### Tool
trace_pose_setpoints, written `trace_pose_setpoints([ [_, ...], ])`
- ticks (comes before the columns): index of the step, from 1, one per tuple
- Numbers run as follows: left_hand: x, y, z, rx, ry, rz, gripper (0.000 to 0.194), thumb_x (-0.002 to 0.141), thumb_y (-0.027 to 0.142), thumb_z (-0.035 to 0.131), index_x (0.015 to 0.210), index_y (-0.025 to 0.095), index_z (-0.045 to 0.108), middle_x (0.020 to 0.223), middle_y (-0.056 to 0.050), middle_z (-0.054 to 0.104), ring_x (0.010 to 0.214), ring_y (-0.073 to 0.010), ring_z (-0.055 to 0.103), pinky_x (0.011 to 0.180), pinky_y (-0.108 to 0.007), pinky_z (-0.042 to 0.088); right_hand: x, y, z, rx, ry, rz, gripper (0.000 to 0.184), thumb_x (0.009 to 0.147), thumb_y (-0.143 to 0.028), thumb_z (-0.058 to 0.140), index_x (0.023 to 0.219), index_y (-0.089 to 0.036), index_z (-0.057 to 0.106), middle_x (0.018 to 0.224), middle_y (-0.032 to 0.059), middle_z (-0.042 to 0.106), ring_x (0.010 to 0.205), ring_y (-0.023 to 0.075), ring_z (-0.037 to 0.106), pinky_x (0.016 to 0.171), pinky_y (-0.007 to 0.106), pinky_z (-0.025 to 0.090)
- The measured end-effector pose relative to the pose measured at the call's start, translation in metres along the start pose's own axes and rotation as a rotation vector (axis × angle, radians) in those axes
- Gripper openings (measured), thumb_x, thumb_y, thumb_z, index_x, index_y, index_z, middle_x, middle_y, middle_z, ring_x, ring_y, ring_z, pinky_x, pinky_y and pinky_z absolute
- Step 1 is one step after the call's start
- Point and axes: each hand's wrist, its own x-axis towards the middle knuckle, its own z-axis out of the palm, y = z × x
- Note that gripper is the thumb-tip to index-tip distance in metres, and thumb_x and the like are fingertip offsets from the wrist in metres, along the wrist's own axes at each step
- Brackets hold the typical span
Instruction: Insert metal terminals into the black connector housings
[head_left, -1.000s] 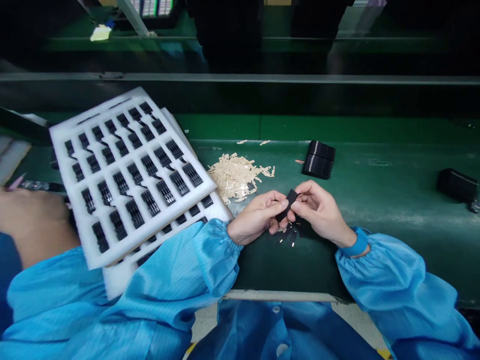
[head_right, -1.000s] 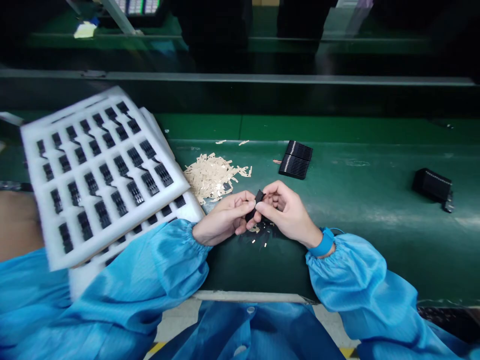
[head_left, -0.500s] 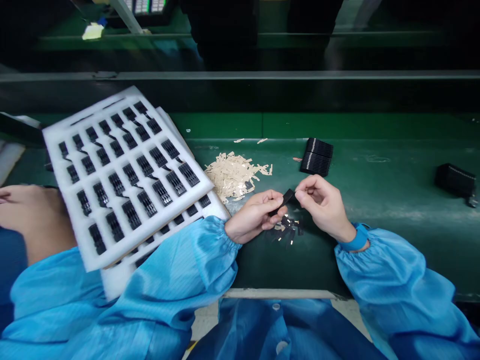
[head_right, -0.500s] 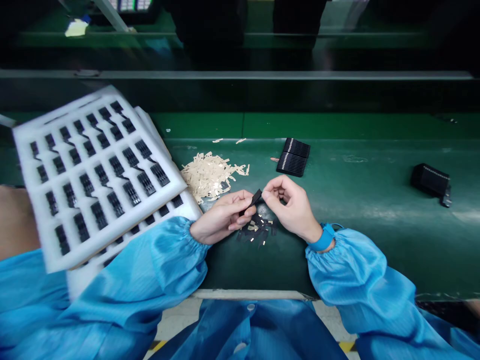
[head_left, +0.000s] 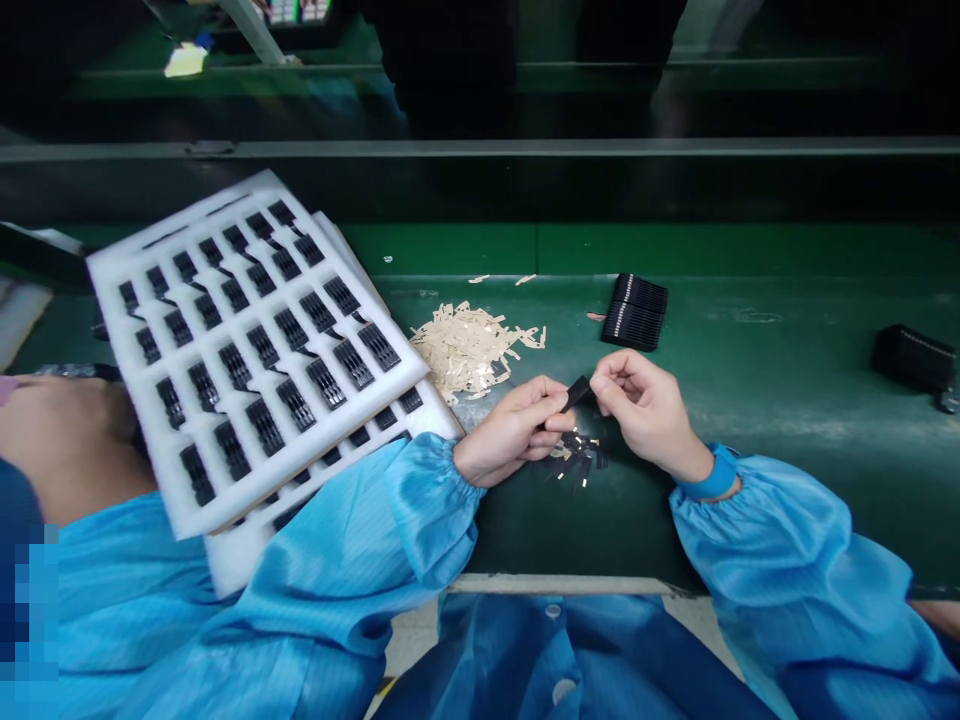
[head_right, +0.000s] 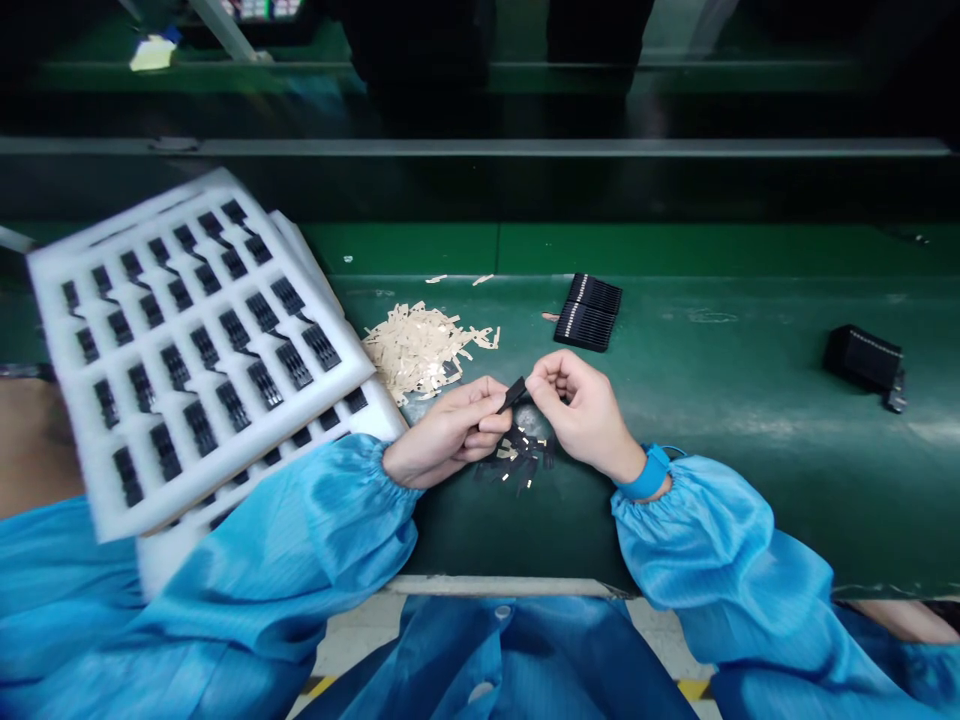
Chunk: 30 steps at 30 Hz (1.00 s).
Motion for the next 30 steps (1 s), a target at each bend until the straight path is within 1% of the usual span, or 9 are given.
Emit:
trace_pose_setpoints([
  [6, 0.001, -0.001, 0.000, 0.012, 0.049, 0.002, 0.022, 0.096, 0.035, 0.058, 0.095, 0.021, 0.041, 0.066, 0.009, 0.039, 0.044, -0.0013, 0.024, 0.042, -0.011, 0.014, 0.003, 0.002, 0.002, 0.042, -0.008, 0.064, 0.026, 0.092, -0.043, 0.067, 0.084, -0.020, 0.057, 0.066, -0.0034, 0.053, 0.056, 0.0103, 0.048, 0.055, 0.026, 0.041],
  [10, 0.003, -0.001, 0.000, -0.016, 0.088, 0.043, 0.023, 0.094, 0.034, 0.060, 0.097, 0.021, 0.042, 0.066, 0.009, 0.039, 0.044, -0.0015, 0.024, 0.041, -0.011, 0.015, 0.002, 0.003, 0.006, 0.036, 0.083, 0.090, 0.027, 0.092, -0.044, 0.067, 0.104, -0.020, 0.062, 0.080, -0.0012, 0.057, 0.059, 0.0100, 0.050, 0.053, 0.025, 0.041],
  [12, 0.003, -0.001, 0.001, -0.014, 0.060, 0.053, 0.024, 0.093, 0.036, 0.061, 0.095, 0.021, 0.043, 0.066, 0.008, 0.039, 0.044, -0.0015, 0.023, 0.042, -0.011, 0.015, 0.000, 0.000, 0.008, 0.060, 0.025, 0.108, 0.032, 0.093, -0.046, 0.065, 0.112, -0.020, 0.064, 0.082, -0.0004, 0.058, 0.058, 0.0096, 0.049, 0.052, 0.025, 0.040],
  [15, 0.001, -0.001, 0.002, 0.000, 0.004, 0.047, 0.027, 0.093, 0.038, 0.063, 0.093, 0.020, 0.043, 0.068, 0.008, 0.039, 0.045, -0.0013, 0.022, 0.042, -0.011, 0.015, -0.005, -0.004, 0.010, 0.119, -0.110, 0.134, 0.032, 0.093, -0.048, 0.065, 0.107, -0.020, 0.070, 0.079, 0.0003, 0.059, 0.056, 0.0096, 0.046, 0.051, 0.026, 0.039],
  [17, -0.001, -0.002, 0.002, -0.014, -0.041, 0.022, 0.028, 0.092, 0.037, 0.064, 0.092, 0.020, 0.042, 0.068, 0.008, 0.037, 0.046, -0.0014, 0.022, 0.041, -0.011, 0.014, -0.007, -0.004, 0.011, 0.237, -0.163, 0.158, 0.029, 0.091, -0.048, 0.068, 0.101, -0.021, 0.071, 0.073, -0.0011, 0.057, 0.055, 0.0097, 0.045, 0.051, 0.026, 0.037],
  [21, -0.003, -0.001, 0.000, -0.036, -0.142, -0.048, 0.026, 0.092, 0.036, 0.063, 0.092, 0.021, 0.043, 0.065, 0.008, 0.032, 0.045, -0.0025, 0.020, 0.040, -0.011, 0.011, -0.009, -0.003, 0.011, 0.514, -0.218, 0.234, 0.027, 0.089, -0.048, 0.071, 0.088, -0.021, 0.070, 0.073, -0.0015, 0.054, 0.053, 0.0092, 0.043, 0.048, 0.025, 0.034],
  [24, -0.004, -0.001, 0.000, -0.012, -0.167, -0.065, 0.026, 0.093, 0.039, 0.062, 0.093, 0.020, 0.044, 0.063, 0.008, 0.033, 0.045, -0.0029, 0.020, 0.039, -0.011, 0.011, -0.008, -0.004, 0.010, 0.583, -0.236, 0.302, 0.032, 0.088, -0.051, 0.071, 0.080, -0.019, 0.069, 0.072, -0.0011, 0.052, 0.052, 0.0090, 0.042, 0.047, 0.025, 0.032],
  [27, -0.004, -0.001, 0.001, -0.005, -0.152, -0.060, 0.027, 0.092, 0.040, 0.064, 0.094, 0.020, 0.045, 0.064, 0.008, 0.034, 0.045, -0.0026, 0.021, 0.039, -0.011, 0.011, -0.007, -0.004, 0.010, 0.564, -0.238, 0.347, 0.039, 0.090, -0.056, 0.065, 0.080, -0.019, 0.067, 0.063, -0.0031, 0.046, 0.049, 0.0097, 0.042, 0.045, 0.025, 0.032],
  [30, -0.003, -0.001, 0.002, -0.031, -0.084, -0.022, 0.031, 0.089, 0.038, 0.068, 0.093, 0.021, 0.043, 0.065, 0.009, 0.034, 0.045, -0.0020, 0.020, 0.040, -0.011, 0.011, -0.009, -0.002, 0.013, 0.372, -0.175, 0.242, 0.035, 0.092, -0.055, 0.064, 0.091, -0.020, 0.069, 0.067, -0.0013, 0.055, 0.053, 0.0112, 0.048, 0.050, 0.026, 0.041],
])
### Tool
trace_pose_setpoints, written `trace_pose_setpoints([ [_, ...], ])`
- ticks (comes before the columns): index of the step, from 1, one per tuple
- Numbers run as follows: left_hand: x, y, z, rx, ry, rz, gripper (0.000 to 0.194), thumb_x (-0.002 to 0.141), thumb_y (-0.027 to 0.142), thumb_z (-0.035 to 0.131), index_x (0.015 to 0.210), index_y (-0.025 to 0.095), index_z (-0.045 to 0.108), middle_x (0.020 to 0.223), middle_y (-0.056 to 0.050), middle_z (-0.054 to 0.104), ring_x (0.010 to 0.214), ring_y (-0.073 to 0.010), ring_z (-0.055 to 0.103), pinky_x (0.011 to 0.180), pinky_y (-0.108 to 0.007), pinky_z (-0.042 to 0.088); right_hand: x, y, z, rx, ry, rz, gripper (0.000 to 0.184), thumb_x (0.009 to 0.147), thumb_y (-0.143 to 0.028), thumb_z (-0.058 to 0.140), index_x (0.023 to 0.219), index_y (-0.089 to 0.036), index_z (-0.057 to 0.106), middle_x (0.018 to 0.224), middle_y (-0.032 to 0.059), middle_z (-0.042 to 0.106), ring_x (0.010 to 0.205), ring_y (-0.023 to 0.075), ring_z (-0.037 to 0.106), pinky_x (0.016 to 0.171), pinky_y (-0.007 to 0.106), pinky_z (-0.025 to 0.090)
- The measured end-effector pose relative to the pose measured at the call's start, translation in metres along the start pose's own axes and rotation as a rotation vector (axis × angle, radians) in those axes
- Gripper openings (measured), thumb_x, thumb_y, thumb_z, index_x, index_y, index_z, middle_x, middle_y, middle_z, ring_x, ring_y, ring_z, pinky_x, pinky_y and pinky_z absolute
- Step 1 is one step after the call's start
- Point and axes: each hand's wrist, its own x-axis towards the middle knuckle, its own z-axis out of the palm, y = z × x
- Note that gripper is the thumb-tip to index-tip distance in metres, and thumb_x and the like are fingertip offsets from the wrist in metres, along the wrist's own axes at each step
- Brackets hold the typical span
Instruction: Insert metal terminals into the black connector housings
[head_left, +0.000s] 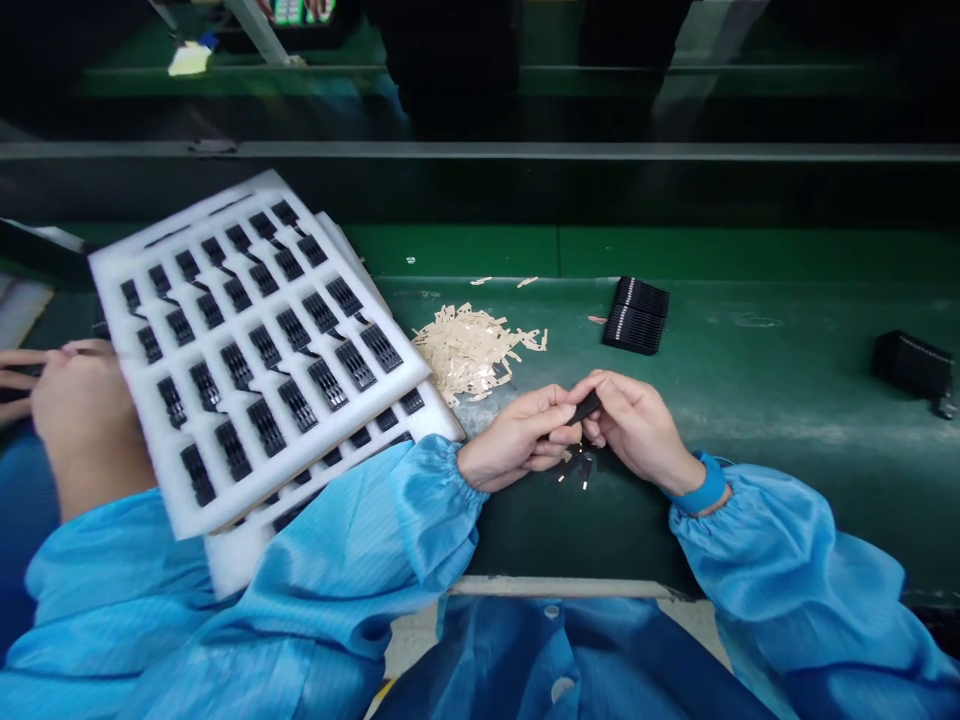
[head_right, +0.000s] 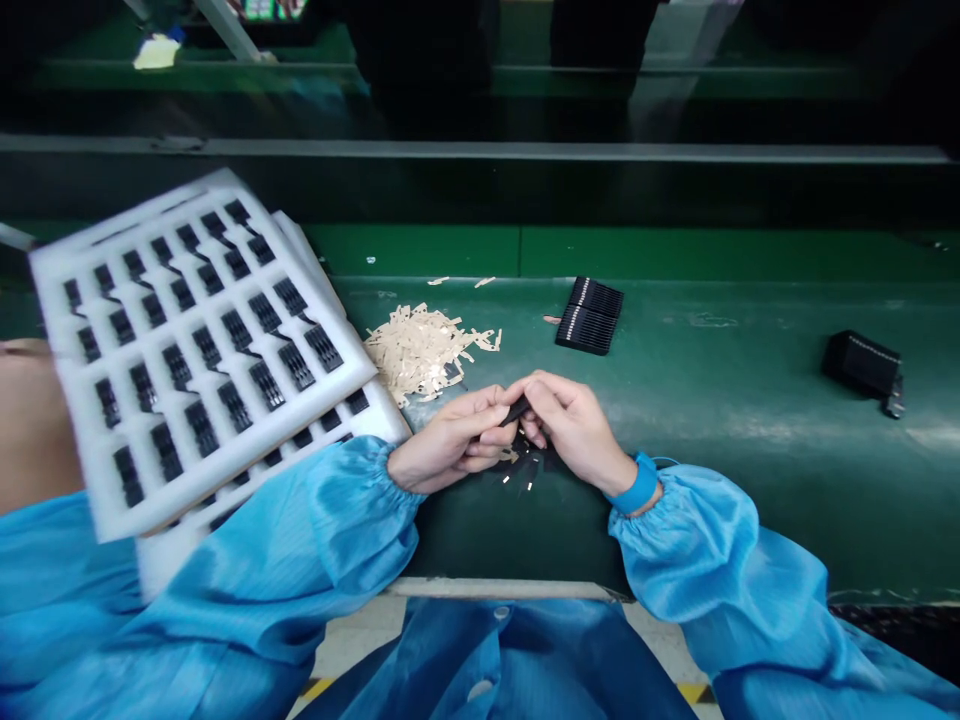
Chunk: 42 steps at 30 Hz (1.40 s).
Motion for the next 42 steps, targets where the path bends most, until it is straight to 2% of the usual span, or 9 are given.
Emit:
trace_pose_setpoints([
  [5, 0.004, -0.003, 0.000, 0.067, 0.103, 0.114, 0.034, 0.090, 0.043, 0.066, 0.090, 0.020, 0.041, 0.065, 0.009, 0.036, 0.045, -0.0016, 0.021, 0.041, -0.012, 0.014, 0.001, 0.004, 0.001, -0.328, 0.081, -0.165, 0.032, 0.087, -0.044, 0.075, 0.112, -0.025, 0.070, 0.100, 0.0056, 0.069, 0.085, 0.0188, 0.064, 0.076, 0.033, 0.055],
  [11, 0.011, -0.013, -0.005, 0.400, 0.267, 0.295, 0.031, 0.094, 0.048, 0.059, 0.094, 0.021, 0.044, 0.065, 0.008, 0.046, 0.046, -0.0046, 0.031, 0.046, -0.017, 0.024, 0.010, 0.001, -0.008, -0.279, 0.173, -0.132, 0.031, 0.087, -0.048, 0.074, 0.096, -0.019, 0.067, 0.065, -0.0023, 0.060, 0.054, 0.0110, 0.055, 0.052, 0.025, 0.047],
  [16, 0.011, -0.017, -0.006, 0.591, 0.371, 0.411, 0.021, 0.099, 0.040, 0.051, 0.095, 0.019, 0.049, 0.068, 0.004, 0.053, 0.061, -0.0087, 0.046, 0.059, -0.021, 0.035, 0.012, 0.001, -0.007, -0.248, 0.197, -0.124, 0.035, 0.094, -0.053, 0.062, 0.095, -0.019, 0.067, 0.065, -0.0024, 0.058, 0.051, 0.0099, 0.054, 0.047, 0.023, 0.043],
  [20, 0.008, -0.014, -0.006, 0.664, 0.374, 0.404, 0.023, 0.099, 0.041, 0.051, 0.095, 0.019, 0.051, 0.069, 0.003, 0.057, 0.061, -0.0088, 0.048, 0.060, -0.021, 0.036, 0.010, -0.005, -0.007, -0.248, 0.111, -0.080, 0.031, 0.086, -0.047, 0.075, 0.093, -0.019, 0.062, 0.063, -0.0051, 0.056, 0.050, 0.0083, 0.052, 0.049, 0.022, 0.043],
  [24, 0.010, -0.012, -0.007, 0.611, 0.401, 0.348, 0.034, 0.102, 0.051, 0.042, 0.096, 0.019, 0.055, 0.068, 0.002, 0.062, 0.050, -0.0075, 0.045, 0.049, -0.020, 0.034, 0.011, -0.011, -0.014, -0.143, 0.017, 0.026, 0.026, 0.086, -0.038, 0.075, 0.086, -0.020, 0.057, 0.054, -0.0082, 0.052, 0.042, 0.0066, 0.044, 0.042, 0.020, 0.033],
  [29, 0.015, -0.010, -0.007, 0.478, 0.475, 0.371, 0.038, 0.103, 0.053, 0.036, 0.094, 0.019, 0.051, 0.063, 0.003, 0.055, 0.042, -0.0072, 0.042, 0.037, -0.018, 0.032, 0.017, -0.010, -0.016, 0.027, 0.210, -0.110, 0.034, 0.088, -0.040, 0.072, 0.114, -0.022, 0.060, 0.096, 0.0044, 0.074, 0.070, 0.0140, 0.068, 0.058, 0.026, 0.051],
  [33, 0.015, -0.012, -0.008, 0.517, 0.449, 0.374, 0.037, 0.104, 0.050, 0.034, 0.096, 0.019, 0.052, 0.064, 0.003, 0.056, 0.042, -0.0065, 0.042, 0.036, -0.017, 0.034, 0.019, -0.007, -0.023, -0.305, 0.316, -0.120, 0.028, 0.088, -0.042, 0.071, 0.101, -0.017, 0.066, 0.076, 0.0029, 0.071, 0.053, 0.0121, 0.060, 0.050, 0.026, 0.045],
  [37, 0.015, -0.013, -0.008, 0.521, 0.435, 0.359, 0.035, 0.104, 0.048, 0.034, 0.096, 0.019, 0.052, 0.064, 0.004, 0.056, 0.043, -0.0065, 0.042, 0.036, -0.016, 0.035, 0.022, -0.010, -0.046, -0.801, 0.558, -0.397, 0.015, 0.090, -0.033, 0.069, 0.090, -0.019, 0.070, 0.077, 0.0017, 0.065, 0.063, 0.0132, 0.056, 0.061, 0.029, 0.046],
  [42, 0.014, -0.011, -0.006, 0.518, 0.439, 0.334, 0.032, 0.104, 0.045, 0.035, 0.098, 0.019, 0.053, 0.065, 0.004, 0.056, 0.044, -0.0062, 0.042, 0.037, -0.016, 0.036, 0.029, -0.011, -0.071, -1.214, 0.496, -0.503, 0.006, 0.090, -0.022, 0.065, 0.088, -0.019, 0.069, 0.081, 0.0028, 0.061, 0.069, 0.0156, 0.054, 0.064, 0.030, 0.044],
])
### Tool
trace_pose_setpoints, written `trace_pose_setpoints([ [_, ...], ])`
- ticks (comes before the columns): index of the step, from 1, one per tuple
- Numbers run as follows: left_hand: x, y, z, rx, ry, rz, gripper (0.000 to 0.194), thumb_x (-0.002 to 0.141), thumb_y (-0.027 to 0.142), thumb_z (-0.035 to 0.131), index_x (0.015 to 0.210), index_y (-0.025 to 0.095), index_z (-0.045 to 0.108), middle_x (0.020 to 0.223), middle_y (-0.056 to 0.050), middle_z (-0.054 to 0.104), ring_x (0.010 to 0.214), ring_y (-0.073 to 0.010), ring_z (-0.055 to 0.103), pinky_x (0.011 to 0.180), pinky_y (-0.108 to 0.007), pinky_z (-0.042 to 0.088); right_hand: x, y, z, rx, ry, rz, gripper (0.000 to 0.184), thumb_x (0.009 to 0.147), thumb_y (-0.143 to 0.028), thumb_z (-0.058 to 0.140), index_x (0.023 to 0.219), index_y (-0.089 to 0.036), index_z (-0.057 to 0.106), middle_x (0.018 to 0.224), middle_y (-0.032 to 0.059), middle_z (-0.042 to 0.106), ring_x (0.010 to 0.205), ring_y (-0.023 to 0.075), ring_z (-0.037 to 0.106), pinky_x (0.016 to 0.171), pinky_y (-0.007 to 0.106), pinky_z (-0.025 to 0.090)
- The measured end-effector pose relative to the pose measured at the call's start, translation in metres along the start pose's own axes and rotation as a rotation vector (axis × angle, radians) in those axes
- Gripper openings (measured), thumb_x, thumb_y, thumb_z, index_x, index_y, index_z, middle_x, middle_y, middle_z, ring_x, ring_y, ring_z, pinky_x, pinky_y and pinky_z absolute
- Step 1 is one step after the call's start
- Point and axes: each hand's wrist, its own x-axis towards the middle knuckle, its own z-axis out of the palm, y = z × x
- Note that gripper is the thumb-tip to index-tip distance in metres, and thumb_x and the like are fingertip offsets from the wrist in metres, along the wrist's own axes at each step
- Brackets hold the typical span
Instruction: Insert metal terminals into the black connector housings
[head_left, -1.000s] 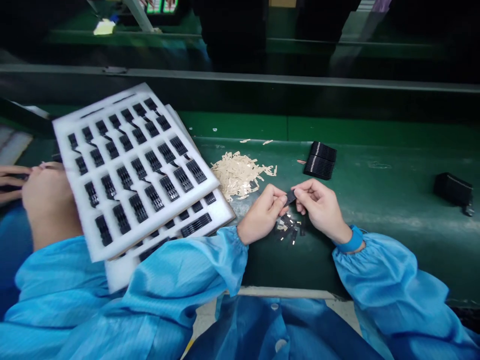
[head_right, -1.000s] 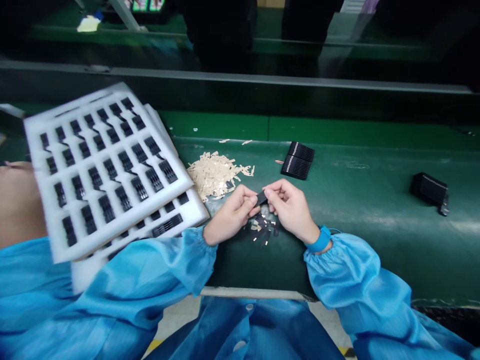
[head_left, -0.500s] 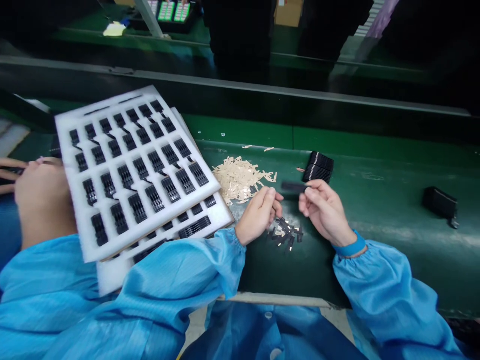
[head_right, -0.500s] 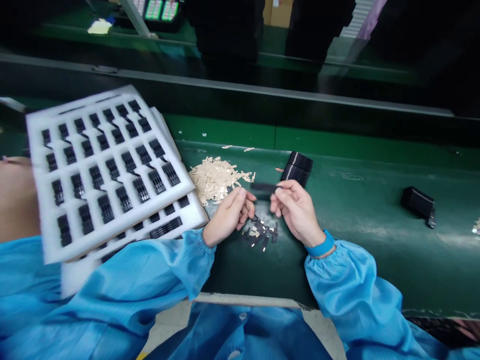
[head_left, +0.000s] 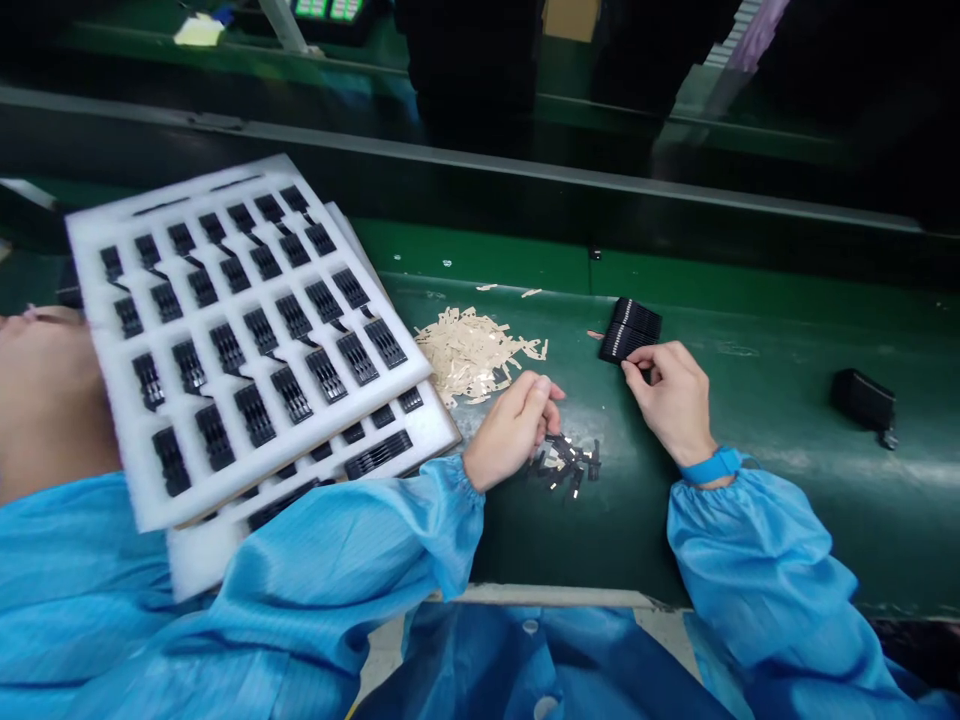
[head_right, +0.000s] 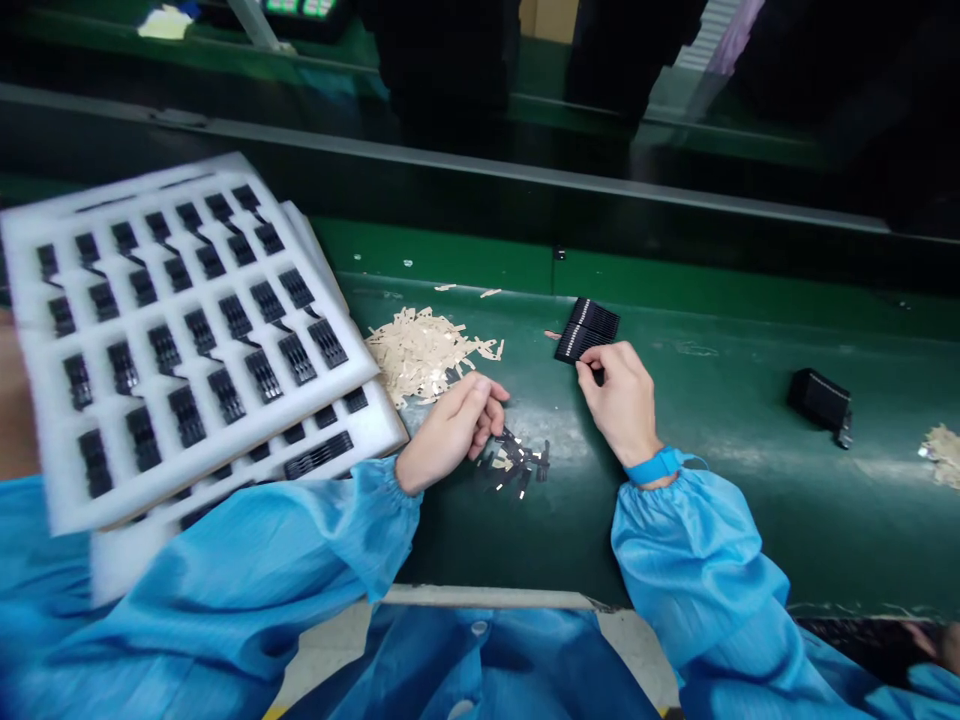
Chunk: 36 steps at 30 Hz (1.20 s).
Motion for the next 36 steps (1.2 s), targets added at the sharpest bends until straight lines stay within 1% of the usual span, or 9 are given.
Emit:
trace_pose_setpoints([
  [7, 0.003, -0.003, -0.001, -0.007, 0.010, 0.036, 0.030, 0.104, 0.042, 0.038, 0.098, 0.018, 0.055, 0.069, 0.002, 0.056, 0.047, -0.0062, 0.045, 0.038, -0.016, 0.038, -0.004, -0.004, -0.004, -0.090, -0.103, 0.018, 0.009, 0.089, -0.029, 0.067, 0.089, -0.020, 0.066, 0.086, 0.0046, 0.059, 0.074, 0.0188, 0.055, 0.064, 0.031, 0.043],
  [10, 0.005, -0.004, 0.000, -0.030, 0.026, 0.113, 0.023, 0.097, 0.037, 0.056, 0.106, 0.016, 0.059, 0.090, -0.004, 0.063, 0.067, -0.0092, 0.059, 0.051, -0.018, 0.050, -0.011, -0.026, -0.005, 0.208, -0.147, 0.053, 0.015, 0.090, -0.034, 0.069, 0.086, -0.020, 0.066, 0.081, 0.0027, 0.058, 0.067, 0.0154, 0.053, 0.061, 0.030, 0.044],
  [13, 0.006, -0.003, -0.001, -0.036, -0.005, 0.224, 0.025, 0.086, 0.031, 0.071, 0.105, 0.016, 0.064, 0.106, -0.008, 0.066, 0.092, -0.0148, 0.064, 0.071, -0.022, 0.056, -0.021, -0.048, 0.000, 0.481, -0.303, 0.079, 0.017, 0.090, -0.036, 0.070, 0.084, -0.020, 0.067, 0.076, 0.0011, 0.059, 0.062, 0.0129, 0.052, 0.056, 0.027, 0.043],
  [18, 0.010, -0.002, -0.004, -0.145, 0.103, 0.241, 0.020, 0.089, 0.032, 0.069, 0.091, 0.016, 0.059, 0.087, -0.002, 0.065, 0.071, -0.0093, 0.064, 0.065, -0.021, 0.054, -0.025, -0.051, 0.003, 0.551, -0.450, 0.149, 0.020, 0.091, -0.039, 0.070, 0.094, -0.020, 0.070, 0.076, 0.0011, 0.065, 0.061, 0.0126, 0.055, 0.057, 0.026, 0.044],
  [23, 0.015, -0.005, -0.007, -0.246, 0.278, 0.224, 0.023, 0.092, 0.036, 0.067, 0.092, 0.017, 0.053, 0.087, -0.003, 0.067, 0.073, -0.0098, 0.067, 0.064, -0.021, 0.056, -0.019, -0.044, -0.007, 0.385, -0.754, -0.126, 0.016, 0.091, -0.032, 0.070, 0.105, -0.023, 0.072, 0.089, 0.0025, 0.066, 0.068, 0.0131, 0.054, 0.063, 0.027, 0.043],
  [26, 0.016, -0.006, -0.007, -0.216, 0.293, 0.226, 0.019, 0.090, 0.030, 0.068, 0.097, 0.017, 0.057, 0.096, -0.002, 0.066, 0.071, -0.0082, 0.068, 0.065, -0.021, 0.057, -0.017, -0.047, -0.010, 0.356, -0.817, -0.201, 0.020, 0.090, -0.026, 0.071, 0.110, -0.024, 0.069, 0.101, 0.0035, 0.065, 0.080, 0.0151, 0.058, 0.070, 0.027, 0.044],
  [29, 0.015, -0.007, -0.008, -0.153, 0.264, 0.221, 0.020, 0.088, 0.021, 0.068, 0.106, 0.018, 0.061, 0.109, -0.003, 0.067, 0.075, -0.0083, 0.070, 0.075, -0.023, 0.058, -0.016, -0.046, -0.010, 0.400, -0.809, -0.142, 0.008, 0.089, -0.027, 0.072, 0.092, -0.021, 0.068, 0.093, 0.0021, 0.064, 0.071, 0.0132, 0.054, 0.067, 0.027, 0.043],
  [32, 0.013, -0.006, -0.010, -0.049, 0.178, 0.202, 0.014, 0.089, 0.019, 0.066, 0.102, 0.016, 0.064, 0.103, -0.004, 0.070, 0.080, -0.0117, 0.071, 0.081, -0.026, 0.058, -0.013, -0.043, -0.010, 0.532, -0.826, 0.024, 0.016, 0.088, -0.034, 0.074, 0.082, -0.019, 0.069, 0.085, 0.0015, 0.064, 0.064, 0.0116, 0.051, 0.063, 0.026, 0.042],
  [36, 0.008, -0.004, -0.015, 0.404, 0.184, 0.316, 0.011, 0.095, 0.022, 0.059, 0.101, 0.019, 0.068, 0.100, -0.005, 0.070, 0.090, -0.0173, 0.067, 0.087, -0.034, 0.054, -0.008, -0.039, -0.014, 0.678, -0.865, 0.272, 0.028, 0.088, -0.045, 0.071, 0.087, -0.018, 0.073, 0.068, 0.0006, 0.064, 0.061, 0.0124, 0.053, 0.059, 0.026, 0.043],
])
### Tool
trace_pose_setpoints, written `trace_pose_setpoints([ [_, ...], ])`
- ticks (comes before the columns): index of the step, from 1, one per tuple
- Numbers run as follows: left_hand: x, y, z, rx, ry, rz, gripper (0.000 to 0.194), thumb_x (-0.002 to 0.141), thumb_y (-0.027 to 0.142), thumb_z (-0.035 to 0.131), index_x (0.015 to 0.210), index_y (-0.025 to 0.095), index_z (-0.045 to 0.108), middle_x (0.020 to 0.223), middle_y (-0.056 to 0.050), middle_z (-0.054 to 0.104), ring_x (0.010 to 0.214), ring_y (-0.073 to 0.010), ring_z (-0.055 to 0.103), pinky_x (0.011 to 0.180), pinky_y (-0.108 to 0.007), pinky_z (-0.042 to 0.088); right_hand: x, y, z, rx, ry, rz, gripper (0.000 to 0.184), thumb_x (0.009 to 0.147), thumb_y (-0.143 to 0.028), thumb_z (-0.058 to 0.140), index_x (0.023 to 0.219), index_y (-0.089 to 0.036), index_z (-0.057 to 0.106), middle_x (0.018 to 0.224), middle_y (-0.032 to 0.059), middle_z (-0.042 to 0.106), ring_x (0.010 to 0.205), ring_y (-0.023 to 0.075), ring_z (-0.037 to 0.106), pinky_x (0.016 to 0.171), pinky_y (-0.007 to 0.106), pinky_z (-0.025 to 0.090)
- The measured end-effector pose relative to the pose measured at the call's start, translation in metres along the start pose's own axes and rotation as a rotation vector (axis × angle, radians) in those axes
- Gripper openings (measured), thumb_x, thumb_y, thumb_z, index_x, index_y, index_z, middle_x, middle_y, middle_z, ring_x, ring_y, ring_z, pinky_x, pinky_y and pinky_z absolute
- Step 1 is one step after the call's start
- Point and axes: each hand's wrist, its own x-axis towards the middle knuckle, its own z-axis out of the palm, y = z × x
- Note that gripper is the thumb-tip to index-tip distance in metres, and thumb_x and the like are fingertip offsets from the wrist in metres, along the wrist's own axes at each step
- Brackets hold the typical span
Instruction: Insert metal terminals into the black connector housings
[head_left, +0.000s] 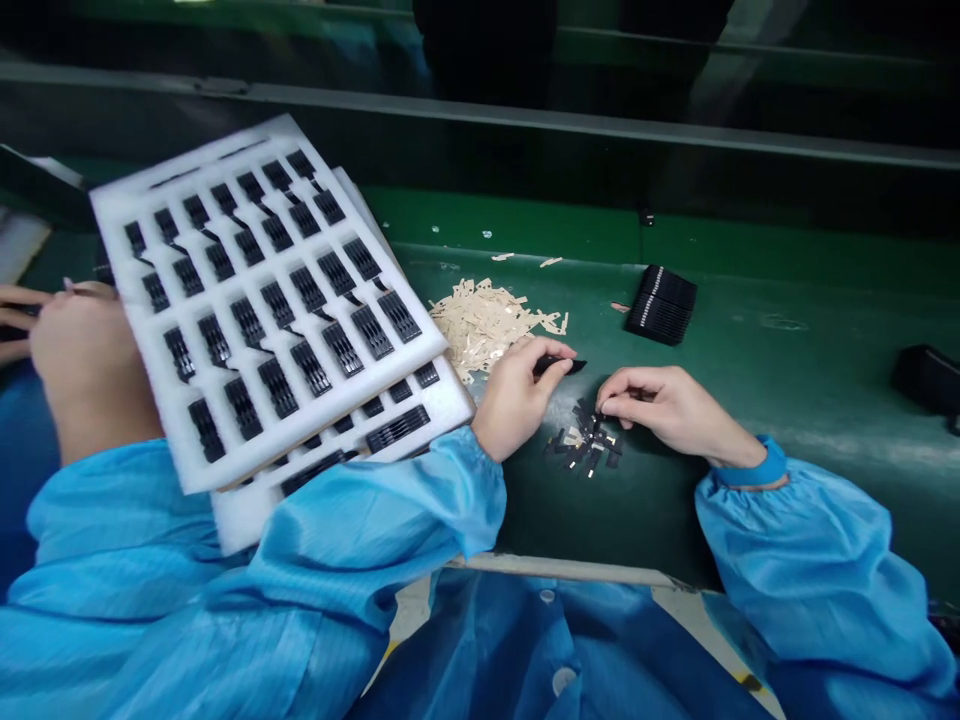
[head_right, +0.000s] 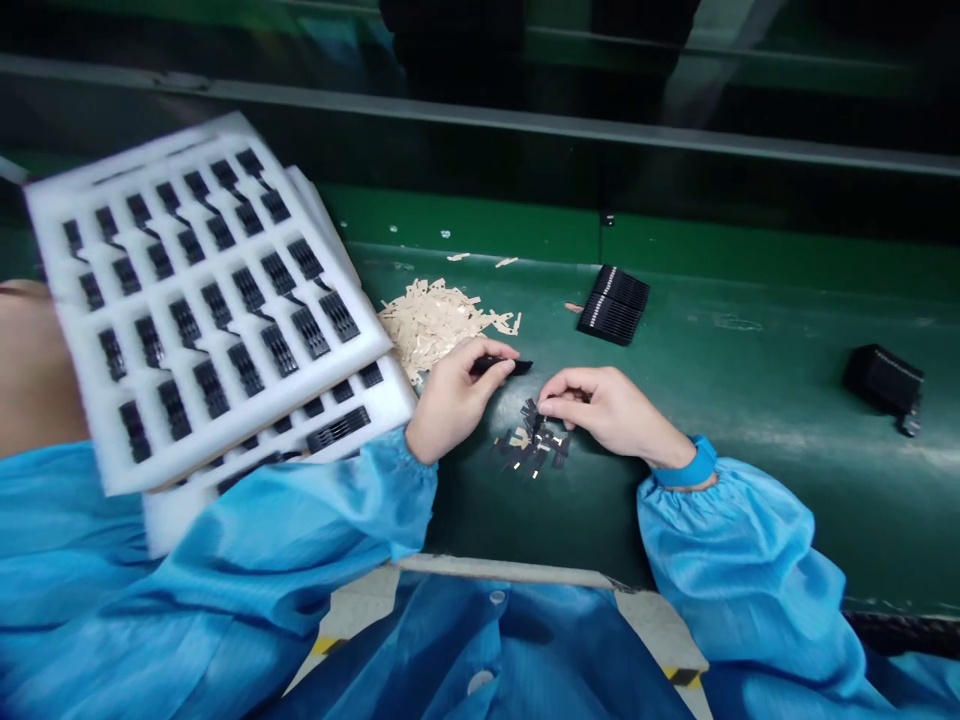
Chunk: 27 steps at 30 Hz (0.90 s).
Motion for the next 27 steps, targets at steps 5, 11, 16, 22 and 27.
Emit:
trace_pose_setpoints([
  [5, -0.005, 0.000, -0.005, 0.562, -0.073, 0.172, 0.018, 0.098, 0.022, 0.052, 0.105, 0.019, 0.068, 0.102, -0.010, 0.066, 0.102, -0.0256, 0.061, 0.091, -0.040, 0.048, 0.000, 0.000, -0.002, 0.041, 0.012, -0.010, 0.034, 0.093, -0.047, 0.063, 0.095, -0.016, 0.078, 0.069, 0.0024, 0.068, 0.052, 0.0095, 0.048, 0.053, 0.024, 0.041],
  [11, -0.006, 0.007, -0.004, 0.354, -0.066, 0.024, 0.016, 0.103, 0.027, 0.039, 0.111, 0.021, 0.052, 0.095, -0.005, 0.070, 0.087, -0.0215, 0.066, 0.081, -0.035, 0.046, -0.003, -0.001, -0.005, 0.032, -0.049, 0.026, 0.032, 0.094, -0.045, 0.062, 0.097, -0.017, 0.077, 0.071, 0.0027, 0.071, 0.046, 0.0073, 0.046, 0.043, 0.021, 0.035],
  [16, -0.007, 0.010, -0.002, 0.289, -0.227, 0.000, 0.016, 0.100, 0.035, 0.048, 0.105, 0.022, 0.056, 0.085, -0.002, 0.069, 0.075, -0.0187, 0.065, 0.070, -0.030, 0.043, -0.001, -0.005, -0.002, 0.001, -0.008, 0.012, 0.033, 0.094, -0.045, 0.062, 0.087, -0.016, 0.075, 0.066, 0.0014, 0.068, 0.045, 0.0067, 0.044, 0.041, 0.021, 0.032],
  [22, -0.011, 0.015, -0.003, 0.479, -0.346, 0.060, 0.010, 0.091, 0.025, 0.055, 0.083, 0.023, 0.060, 0.068, -0.001, 0.061, 0.063, -0.0180, 0.059, 0.060, -0.028, 0.031, 0.001, 0.002, -0.002, 0.126, 0.128, 0.013, 0.032, 0.092, -0.046, 0.065, 0.088, -0.015, 0.073, 0.062, -0.0002, 0.064, 0.044, 0.0062, 0.043, 0.042, 0.020, 0.031],
  [27, -0.010, 0.018, -0.004, 0.410, -0.406, 0.006, 0.018, 0.089, 0.028, 0.059, 0.073, 0.021, 0.058, 0.061, 0.002, 0.053, 0.055, -0.0142, 0.049, 0.058, -0.028, 0.029, 0.003, 0.007, 0.001, 0.262, 0.244, -0.041, 0.033, 0.091, -0.049, 0.067, 0.087, -0.017, 0.070, 0.065, 0.0000, 0.064, 0.045, 0.0069, 0.046, 0.041, 0.021, 0.033],
])
